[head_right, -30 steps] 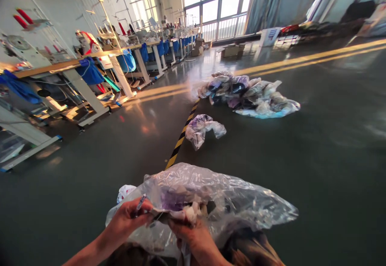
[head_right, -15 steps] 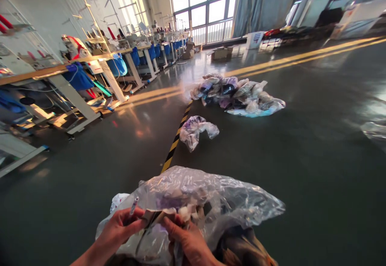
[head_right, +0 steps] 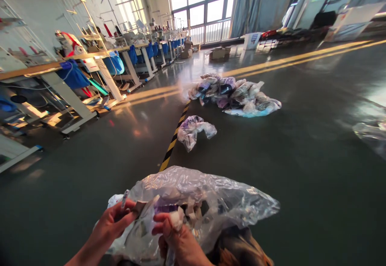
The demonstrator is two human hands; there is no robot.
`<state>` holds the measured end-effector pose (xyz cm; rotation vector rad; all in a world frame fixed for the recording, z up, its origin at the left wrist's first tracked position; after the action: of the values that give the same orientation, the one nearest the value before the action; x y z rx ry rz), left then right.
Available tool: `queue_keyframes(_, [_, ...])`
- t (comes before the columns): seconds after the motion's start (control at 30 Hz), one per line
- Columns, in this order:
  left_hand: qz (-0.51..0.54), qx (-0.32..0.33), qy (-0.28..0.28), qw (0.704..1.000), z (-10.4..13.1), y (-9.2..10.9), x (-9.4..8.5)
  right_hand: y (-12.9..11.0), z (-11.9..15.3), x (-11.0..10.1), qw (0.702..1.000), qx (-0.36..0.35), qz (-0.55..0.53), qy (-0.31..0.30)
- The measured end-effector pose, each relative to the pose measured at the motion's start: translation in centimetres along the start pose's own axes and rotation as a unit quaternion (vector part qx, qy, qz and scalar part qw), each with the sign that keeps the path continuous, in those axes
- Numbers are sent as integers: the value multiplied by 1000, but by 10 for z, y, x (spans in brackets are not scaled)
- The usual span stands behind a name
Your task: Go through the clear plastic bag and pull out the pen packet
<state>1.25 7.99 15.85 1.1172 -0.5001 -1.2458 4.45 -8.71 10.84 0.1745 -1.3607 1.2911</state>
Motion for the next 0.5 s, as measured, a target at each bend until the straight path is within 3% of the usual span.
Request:
queue_keyframes(0.3, [16,-5,18,1000,4,9,-6,12,4,13,994,56,-28,-90])
queue_keyframes(0.5, [-20,56,12,998,-1,-1,-10,25,-2,12,987,47,-38,-152])
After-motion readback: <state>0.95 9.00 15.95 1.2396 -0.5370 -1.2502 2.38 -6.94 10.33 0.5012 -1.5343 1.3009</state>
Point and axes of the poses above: each hand's wrist, its own z-axis away from the middle knuckle, its own x-axis out of the palm, y = z × x, the point moved 9 cm from there along -z, towards the middle knuckle, and after that the axes turned 5 degrees about -x, right-handed, at the moved point
